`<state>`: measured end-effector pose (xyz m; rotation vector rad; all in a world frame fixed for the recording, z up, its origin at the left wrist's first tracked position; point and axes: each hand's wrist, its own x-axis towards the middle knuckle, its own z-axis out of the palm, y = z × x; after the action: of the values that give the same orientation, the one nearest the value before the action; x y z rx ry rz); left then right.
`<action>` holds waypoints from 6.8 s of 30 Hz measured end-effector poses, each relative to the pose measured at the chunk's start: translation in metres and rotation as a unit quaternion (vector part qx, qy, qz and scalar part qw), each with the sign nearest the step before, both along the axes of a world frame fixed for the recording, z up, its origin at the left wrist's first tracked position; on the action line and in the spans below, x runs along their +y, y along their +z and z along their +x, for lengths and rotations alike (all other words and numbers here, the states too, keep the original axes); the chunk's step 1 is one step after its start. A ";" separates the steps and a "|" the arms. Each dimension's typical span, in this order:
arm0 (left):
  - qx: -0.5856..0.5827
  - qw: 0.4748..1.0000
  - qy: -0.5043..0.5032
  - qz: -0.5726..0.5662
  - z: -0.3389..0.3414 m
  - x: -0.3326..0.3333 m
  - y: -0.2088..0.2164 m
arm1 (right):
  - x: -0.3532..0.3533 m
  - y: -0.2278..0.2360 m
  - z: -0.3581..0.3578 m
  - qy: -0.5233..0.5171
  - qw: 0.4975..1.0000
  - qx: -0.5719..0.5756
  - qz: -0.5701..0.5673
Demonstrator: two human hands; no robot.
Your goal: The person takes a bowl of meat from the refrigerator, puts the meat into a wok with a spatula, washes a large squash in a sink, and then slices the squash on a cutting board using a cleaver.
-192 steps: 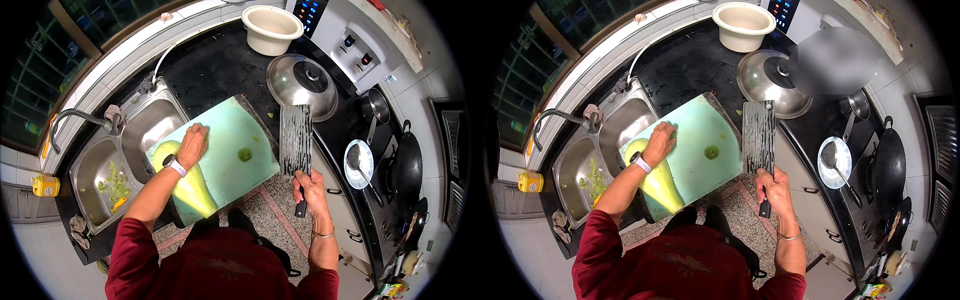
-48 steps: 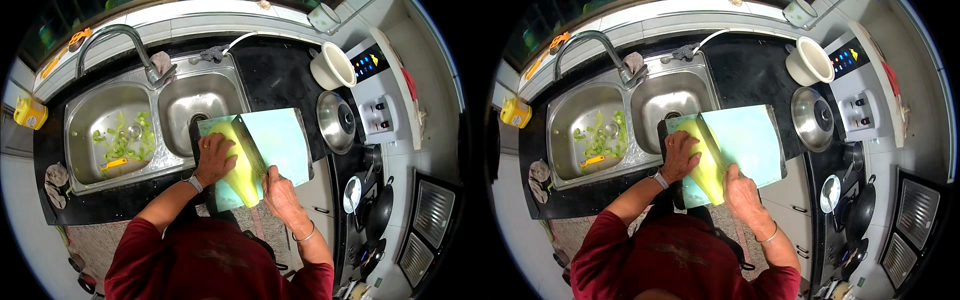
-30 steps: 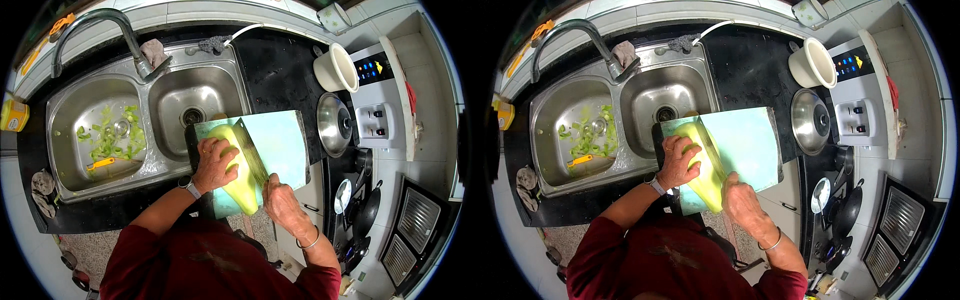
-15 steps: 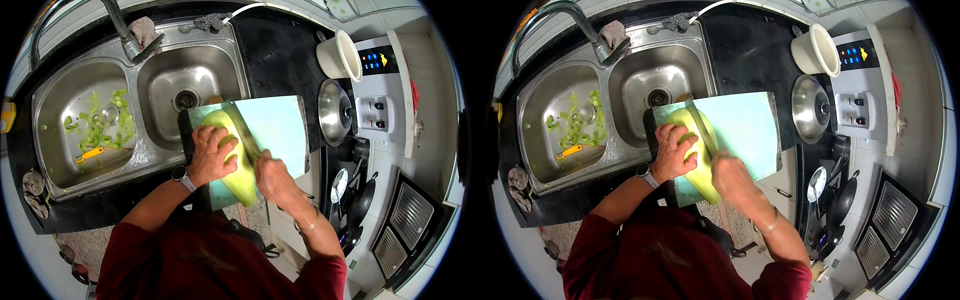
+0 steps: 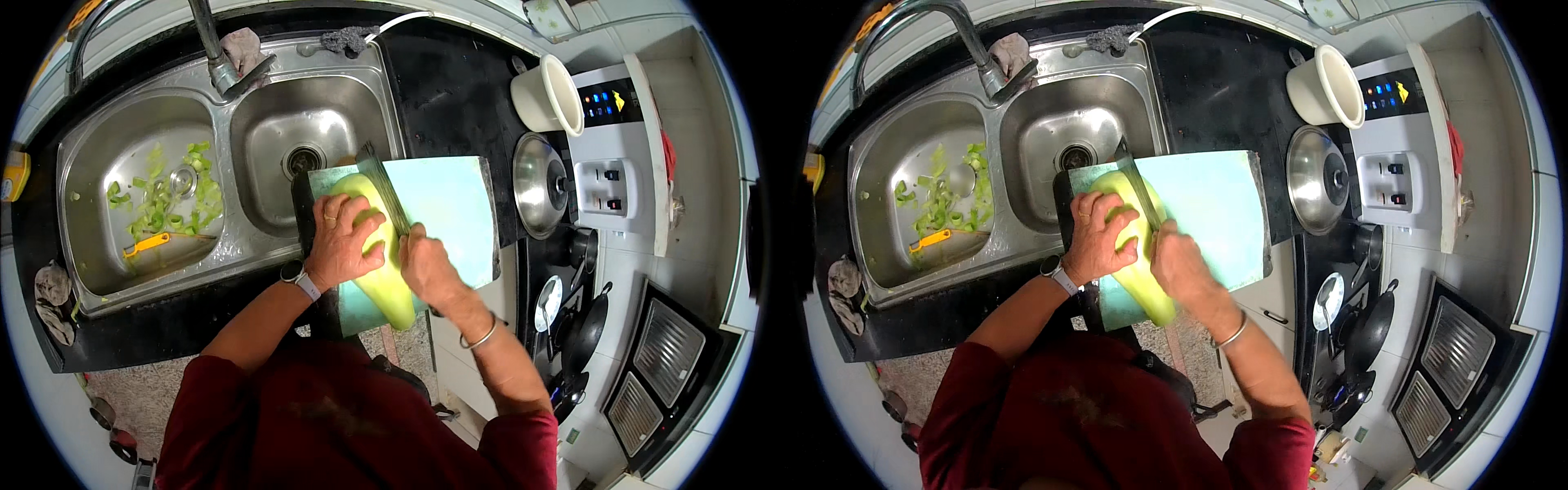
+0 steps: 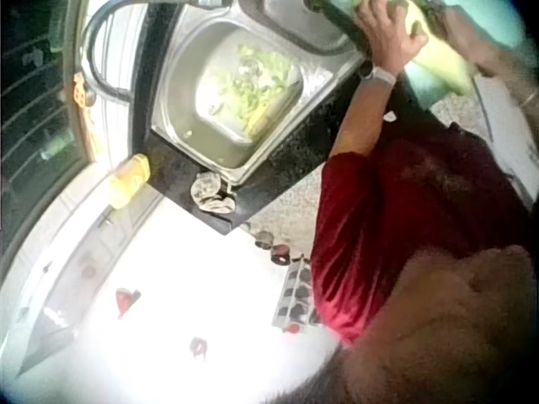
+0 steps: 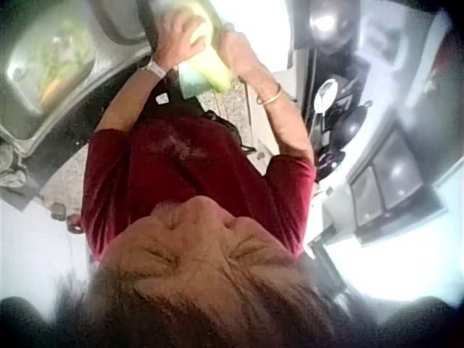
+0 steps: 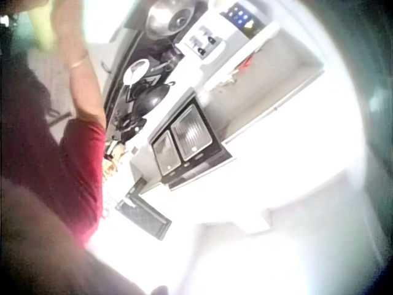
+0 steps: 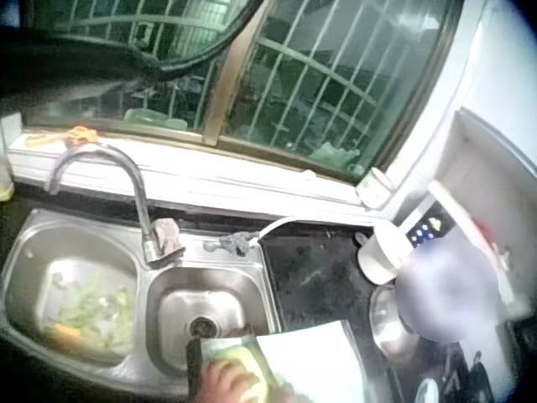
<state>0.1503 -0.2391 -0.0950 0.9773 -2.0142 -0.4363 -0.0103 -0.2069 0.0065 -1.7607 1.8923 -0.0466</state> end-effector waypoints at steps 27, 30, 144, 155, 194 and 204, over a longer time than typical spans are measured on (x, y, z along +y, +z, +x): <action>0.005 1.000 -0.013 -0.016 0.002 -0.004 0.008 | 0.134 -0.002 -0.027 -0.015 0.999 -0.018 -0.026; 0.002 1.000 -0.004 -0.025 0.002 -0.002 0.007 | 0.168 -0.010 -0.043 -0.025 0.998 0.053 -0.029; -0.425 0.886 -0.129 -0.136 -0.123 -0.004 0.056 | 0.211 0.038 -0.119 -0.309 0.940 -0.070 -0.126; -0.398 0.908 -0.121 -0.043 -0.126 0.009 0.067 | 0.143 0.010 -0.156 -0.089 0.976 0.035 -0.195; -0.207 0.927 -0.312 -0.028 -0.133 -0.019 0.044 | 0.108 0.017 -0.127 -0.003 0.990 0.120 -0.080; -0.200 0.930 -0.307 -0.023 -0.133 -0.019 0.046 | 0.104 0.018 -0.126 -0.006 0.989 0.122 -0.087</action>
<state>0.0173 -0.2578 -0.0490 0.3986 -2.6898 -0.5455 -0.1365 -0.1026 0.0244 -1.9463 2.1276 0.0000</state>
